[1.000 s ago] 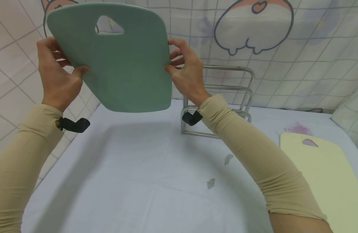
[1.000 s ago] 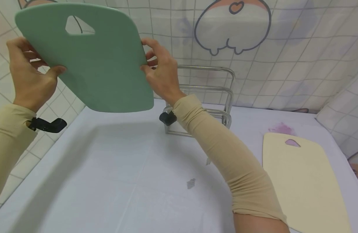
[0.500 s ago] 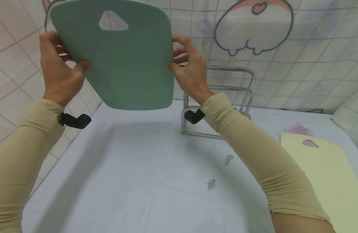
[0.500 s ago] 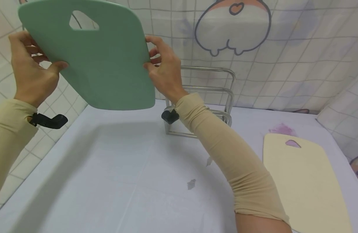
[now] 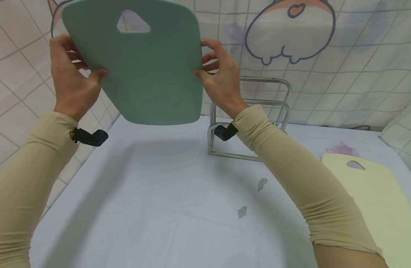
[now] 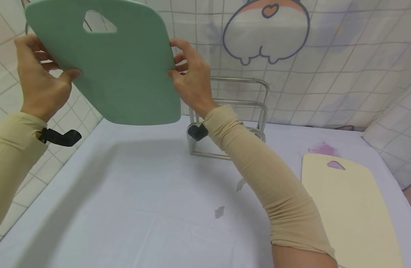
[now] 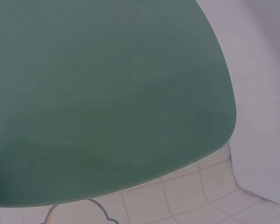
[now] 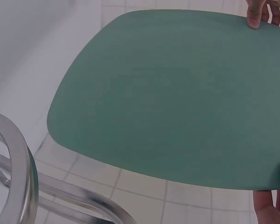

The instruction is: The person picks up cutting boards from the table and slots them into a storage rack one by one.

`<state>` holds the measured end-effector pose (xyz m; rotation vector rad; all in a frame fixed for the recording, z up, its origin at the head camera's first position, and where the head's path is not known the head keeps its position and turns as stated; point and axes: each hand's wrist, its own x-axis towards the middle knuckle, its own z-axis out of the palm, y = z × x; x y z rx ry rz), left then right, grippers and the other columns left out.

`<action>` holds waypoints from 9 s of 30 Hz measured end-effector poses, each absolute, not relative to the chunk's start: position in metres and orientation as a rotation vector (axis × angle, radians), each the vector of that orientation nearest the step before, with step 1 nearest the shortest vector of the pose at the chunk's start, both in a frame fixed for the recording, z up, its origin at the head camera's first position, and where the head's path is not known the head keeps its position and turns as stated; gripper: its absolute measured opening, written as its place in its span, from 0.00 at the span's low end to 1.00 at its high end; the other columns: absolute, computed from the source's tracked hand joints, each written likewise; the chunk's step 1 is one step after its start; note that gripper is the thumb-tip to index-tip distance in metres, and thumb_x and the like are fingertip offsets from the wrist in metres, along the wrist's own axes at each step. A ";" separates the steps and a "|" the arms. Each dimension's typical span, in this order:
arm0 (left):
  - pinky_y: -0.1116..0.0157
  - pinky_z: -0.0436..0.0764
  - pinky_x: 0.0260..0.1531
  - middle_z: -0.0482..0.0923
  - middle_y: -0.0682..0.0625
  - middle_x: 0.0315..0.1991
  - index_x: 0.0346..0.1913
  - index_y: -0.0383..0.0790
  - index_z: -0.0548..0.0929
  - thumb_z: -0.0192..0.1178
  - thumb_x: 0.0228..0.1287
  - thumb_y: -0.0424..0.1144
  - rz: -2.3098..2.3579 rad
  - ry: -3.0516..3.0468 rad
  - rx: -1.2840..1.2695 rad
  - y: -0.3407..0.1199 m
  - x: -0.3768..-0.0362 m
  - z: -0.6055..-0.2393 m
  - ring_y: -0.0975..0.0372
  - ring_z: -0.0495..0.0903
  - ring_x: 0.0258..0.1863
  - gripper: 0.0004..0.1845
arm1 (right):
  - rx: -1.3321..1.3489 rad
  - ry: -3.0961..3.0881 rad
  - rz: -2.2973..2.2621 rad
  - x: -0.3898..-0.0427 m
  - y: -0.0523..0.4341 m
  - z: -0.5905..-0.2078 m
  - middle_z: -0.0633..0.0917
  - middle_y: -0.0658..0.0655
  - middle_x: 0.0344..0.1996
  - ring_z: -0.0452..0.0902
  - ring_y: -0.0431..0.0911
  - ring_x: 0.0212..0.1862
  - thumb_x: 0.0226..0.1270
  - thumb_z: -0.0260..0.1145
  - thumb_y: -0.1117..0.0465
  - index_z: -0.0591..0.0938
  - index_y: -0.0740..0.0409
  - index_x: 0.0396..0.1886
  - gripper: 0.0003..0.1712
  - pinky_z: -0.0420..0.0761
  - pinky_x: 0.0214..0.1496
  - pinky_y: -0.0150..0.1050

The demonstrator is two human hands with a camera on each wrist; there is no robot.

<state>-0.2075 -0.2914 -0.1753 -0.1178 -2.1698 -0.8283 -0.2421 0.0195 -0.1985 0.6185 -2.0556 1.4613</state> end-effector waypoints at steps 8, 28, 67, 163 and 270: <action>0.76 0.73 0.53 0.62 0.73 0.54 0.68 0.52 0.66 0.66 0.67 0.32 -0.818 -2.180 -0.140 -0.288 -0.210 -0.175 0.79 0.66 0.50 0.31 | 0.602 -2.047 1.481 -0.243 0.024 -0.197 0.84 0.58 0.41 0.90 0.48 0.42 0.63 0.71 0.72 0.78 0.48 0.64 0.31 0.89 0.51 0.33; 0.76 0.75 0.55 0.65 0.68 0.57 0.69 0.52 0.65 0.64 0.68 0.30 -0.835 -2.191 -0.149 -0.276 -0.220 -0.174 0.79 0.66 0.51 0.31 | 0.582 -2.065 1.418 -0.246 0.036 -0.195 0.84 0.58 0.44 0.89 0.46 0.44 0.64 0.71 0.70 0.77 0.48 0.66 0.31 0.88 0.54 0.34; 0.78 0.72 0.51 0.58 0.71 0.52 0.68 0.44 0.66 0.64 0.66 0.27 -0.833 -2.148 -0.226 -0.254 -0.232 -0.171 0.79 0.65 0.47 0.30 | 0.538 -2.050 1.375 -0.247 0.057 -0.192 0.85 0.59 0.44 0.89 0.47 0.43 0.64 0.72 0.72 0.78 0.48 0.66 0.32 0.88 0.53 0.34; 0.76 0.74 0.50 0.63 0.64 0.53 0.66 0.40 0.66 0.61 0.70 0.27 -0.889 -2.150 -0.468 -0.197 -0.251 -0.174 0.76 0.68 0.48 0.26 | 0.401 -2.084 1.166 -0.237 0.126 -0.190 0.86 0.59 0.47 0.89 0.48 0.47 0.66 0.71 0.69 0.77 0.44 0.67 0.32 0.88 0.57 0.39; 0.65 0.76 0.52 0.69 0.36 0.57 0.67 0.30 0.64 0.58 0.70 0.24 -0.957 -2.166 -0.623 -0.146 -0.262 -0.192 0.52 0.72 0.51 0.26 | 0.255 -2.093 1.154 -0.231 0.176 -0.207 0.84 0.53 0.41 0.88 0.46 0.42 0.63 0.72 0.69 0.79 0.42 0.64 0.31 0.88 0.47 0.35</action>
